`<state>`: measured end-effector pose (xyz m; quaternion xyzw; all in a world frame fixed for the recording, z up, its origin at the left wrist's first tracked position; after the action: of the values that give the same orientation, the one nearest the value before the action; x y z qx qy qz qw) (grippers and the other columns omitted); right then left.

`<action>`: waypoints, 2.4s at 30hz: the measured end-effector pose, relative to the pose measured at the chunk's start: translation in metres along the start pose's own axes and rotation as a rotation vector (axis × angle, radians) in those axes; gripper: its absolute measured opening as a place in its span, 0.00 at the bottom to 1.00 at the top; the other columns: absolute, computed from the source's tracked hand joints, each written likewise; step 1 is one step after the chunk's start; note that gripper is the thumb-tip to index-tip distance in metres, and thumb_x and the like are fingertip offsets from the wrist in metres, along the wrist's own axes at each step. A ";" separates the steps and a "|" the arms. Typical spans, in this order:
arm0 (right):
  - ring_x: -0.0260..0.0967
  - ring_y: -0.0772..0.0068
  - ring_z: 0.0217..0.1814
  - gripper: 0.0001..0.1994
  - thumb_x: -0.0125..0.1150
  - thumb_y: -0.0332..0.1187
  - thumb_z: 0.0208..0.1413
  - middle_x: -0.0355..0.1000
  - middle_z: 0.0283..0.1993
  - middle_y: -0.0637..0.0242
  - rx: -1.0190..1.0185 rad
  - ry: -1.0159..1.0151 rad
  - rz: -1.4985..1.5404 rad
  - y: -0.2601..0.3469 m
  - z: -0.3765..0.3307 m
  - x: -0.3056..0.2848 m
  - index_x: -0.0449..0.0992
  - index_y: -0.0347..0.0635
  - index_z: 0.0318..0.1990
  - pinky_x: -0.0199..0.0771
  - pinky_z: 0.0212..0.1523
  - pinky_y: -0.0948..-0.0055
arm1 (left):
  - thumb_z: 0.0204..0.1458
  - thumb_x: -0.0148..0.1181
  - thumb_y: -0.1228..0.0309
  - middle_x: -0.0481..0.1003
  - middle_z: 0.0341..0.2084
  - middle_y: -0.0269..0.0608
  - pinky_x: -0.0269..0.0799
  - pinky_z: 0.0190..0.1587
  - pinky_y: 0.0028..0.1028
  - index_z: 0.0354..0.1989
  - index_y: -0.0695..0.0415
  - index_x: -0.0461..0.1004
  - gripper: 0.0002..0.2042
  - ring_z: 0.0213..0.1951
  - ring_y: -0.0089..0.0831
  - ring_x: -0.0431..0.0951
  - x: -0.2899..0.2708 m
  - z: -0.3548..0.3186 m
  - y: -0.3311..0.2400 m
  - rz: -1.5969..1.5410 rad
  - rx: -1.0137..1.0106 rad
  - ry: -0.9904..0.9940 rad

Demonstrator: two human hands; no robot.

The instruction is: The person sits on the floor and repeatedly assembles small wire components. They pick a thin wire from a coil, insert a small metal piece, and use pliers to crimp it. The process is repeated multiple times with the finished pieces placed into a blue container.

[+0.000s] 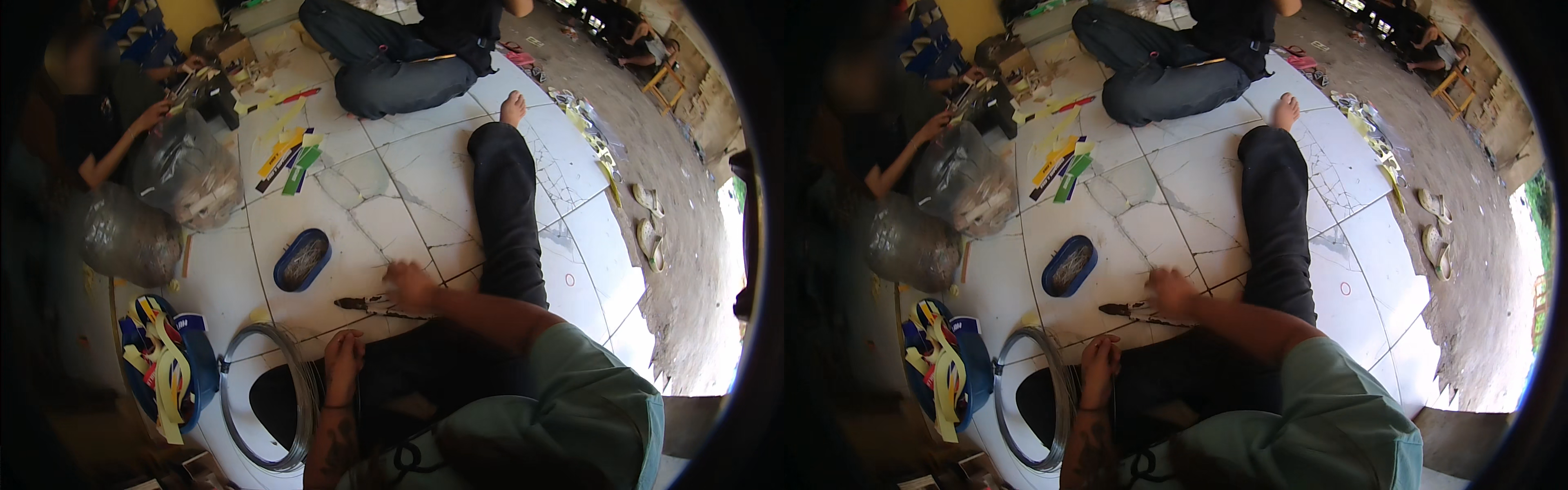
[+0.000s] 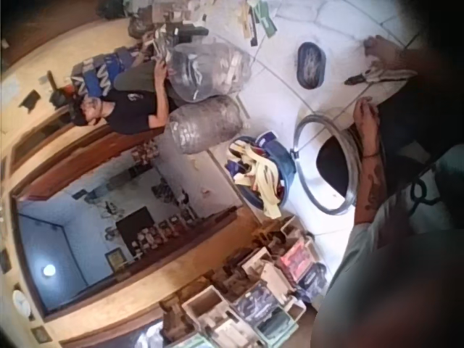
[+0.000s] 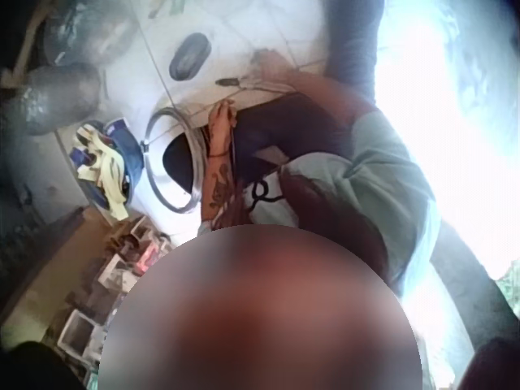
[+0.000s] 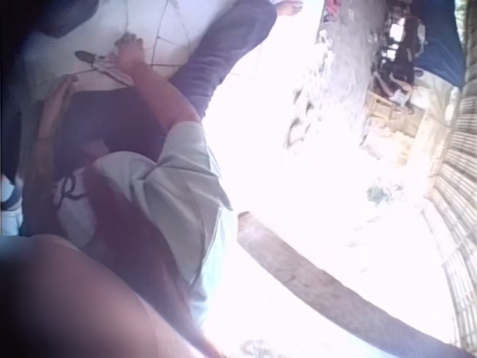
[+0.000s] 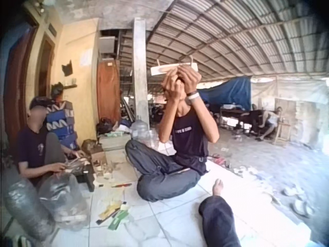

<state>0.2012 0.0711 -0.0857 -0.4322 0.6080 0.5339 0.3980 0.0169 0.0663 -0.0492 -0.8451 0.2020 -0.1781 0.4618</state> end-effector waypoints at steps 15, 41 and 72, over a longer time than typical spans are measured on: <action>0.66 0.66 0.38 0.05 0.49 0.29 0.41 0.68 0.31 0.62 -0.095 -0.059 -0.440 -0.107 0.076 -0.037 0.71 0.40 0.26 0.62 0.44 0.69 | 0.56 0.40 0.71 0.65 0.14 0.33 0.55 0.14 0.16 0.34 0.65 0.66 0.10 0.12 0.15 0.59 0.018 0.006 0.011 -0.122 -0.069 0.179; 0.61 0.69 0.44 0.06 0.50 0.29 0.41 0.67 0.36 0.68 -0.124 -0.116 -0.341 -0.027 0.055 -0.011 0.73 0.42 0.29 0.61 0.45 0.71 | 0.56 0.39 0.71 0.66 0.14 0.33 0.56 0.13 0.15 0.34 0.64 0.67 0.10 0.11 0.15 0.59 0.016 0.007 0.005 -0.115 0.040 0.202; 0.68 0.65 0.38 0.12 0.58 0.39 0.35 0.72 0.29 0.62 0.033 0.272 -0.550 -0.015 0.093 0.004 0.75 0.41 0.26 0.60 0.44 0.66 | 0.56 0.38 0.71 0.66 0.14 0.35 0.55 0.12 0.15 0.33 0.63 0.66 0.10 0.09 0.16 0.58 0.010 0.008 0.005 -0.215 0.029 0.193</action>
<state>0.2164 0.1623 -0.1043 -0.6418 0.5244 0.3333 0.4494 0.0283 0.0651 -0.0562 -0.8339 0.1512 -0.3099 0.4308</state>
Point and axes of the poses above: each hand's wrist, its own z-axis towards the middle knuckle, its own x-axis out of the palm, y = z × x, the point moved 9 cm from there along z, towards the middle knuckle
